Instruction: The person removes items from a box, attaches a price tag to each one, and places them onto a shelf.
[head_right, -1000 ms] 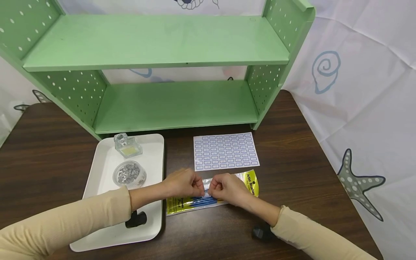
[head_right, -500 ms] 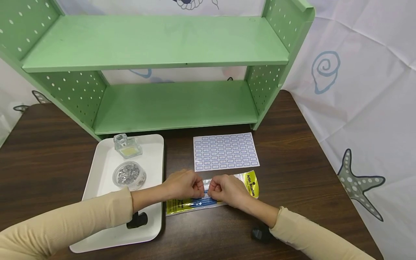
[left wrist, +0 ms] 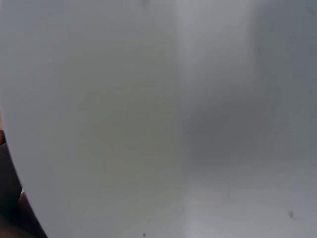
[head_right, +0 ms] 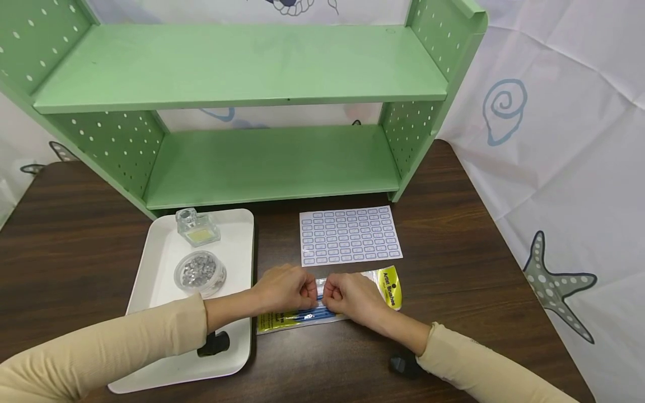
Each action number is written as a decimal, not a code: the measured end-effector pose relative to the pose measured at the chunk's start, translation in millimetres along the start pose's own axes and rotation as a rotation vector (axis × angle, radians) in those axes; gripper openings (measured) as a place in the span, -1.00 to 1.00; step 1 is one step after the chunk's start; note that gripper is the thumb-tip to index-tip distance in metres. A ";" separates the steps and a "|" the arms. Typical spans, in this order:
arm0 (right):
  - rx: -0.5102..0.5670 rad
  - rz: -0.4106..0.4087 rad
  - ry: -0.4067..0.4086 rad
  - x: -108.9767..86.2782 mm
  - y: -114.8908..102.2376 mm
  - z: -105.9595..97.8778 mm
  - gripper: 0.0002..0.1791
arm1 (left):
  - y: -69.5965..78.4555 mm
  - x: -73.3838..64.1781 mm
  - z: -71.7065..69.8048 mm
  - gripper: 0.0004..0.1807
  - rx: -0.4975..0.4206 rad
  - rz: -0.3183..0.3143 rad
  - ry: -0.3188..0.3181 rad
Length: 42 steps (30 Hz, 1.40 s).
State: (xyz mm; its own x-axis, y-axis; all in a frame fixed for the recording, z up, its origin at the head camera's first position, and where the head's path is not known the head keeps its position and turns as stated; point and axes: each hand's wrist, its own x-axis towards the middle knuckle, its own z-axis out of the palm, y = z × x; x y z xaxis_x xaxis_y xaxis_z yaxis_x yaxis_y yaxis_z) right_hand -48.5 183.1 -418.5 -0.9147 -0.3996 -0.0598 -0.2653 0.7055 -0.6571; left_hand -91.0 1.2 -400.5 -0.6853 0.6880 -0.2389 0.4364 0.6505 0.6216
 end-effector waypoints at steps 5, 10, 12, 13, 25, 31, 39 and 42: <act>-0.017 -0.014 0.004 0.1 0.4 0.3 -0.83 | -0.6 0.0 1.1 -0.83 0.003 0.019 0.017; -0.007 -0.020 0.004 0.7 0.9 0.1 -0.84 | -1.7 0.7 1.4 -0.81 0.011 0.046 0.034; -0.003 -0.021 0.004 0.7 1.4 0.0 -0.84 | -2.1 0.8 1.4 -0.81 0.013 0.051 0.034; -0.003 -0.023 0.005 0.8 1.5 -0.2 -0.84 | -2.1 0.7 1.2 -0.80 0.014 0.049 0.033; 0.007 -0.012 0.010 1.1 2.1 -5.3 -0.81 | -2.9 0.1 0.2 -0.78 -0.004 0.026 0.031; 0.078 0.030 0.079 4.4 2.4 -31.9 -0.83 | -3.2 1.2 0.4 -0.79 0.004 0.010 0.032; 0.209 0.042 0.456 17.3 4.4 -102.1 -0.91 | -0.9 1.9 1.6 -0.76 0.053 -0.036 0.044; 0.386 0.017 0.679 22.4 6.0 -125.3 -0.93 | 0.0 1.4 1.9 -0.73 0.071 -0.039 0.056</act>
State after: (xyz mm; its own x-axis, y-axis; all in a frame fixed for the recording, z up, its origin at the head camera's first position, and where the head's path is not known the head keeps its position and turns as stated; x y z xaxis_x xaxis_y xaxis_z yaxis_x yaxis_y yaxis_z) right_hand -108.8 251.7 -329.6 -0.9368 0.1432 0.3192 -0.2387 0.4053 -0.8825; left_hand -90.9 2.8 -402.3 -0.7331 0.6441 -0.2183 0.4480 0.6988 0.5576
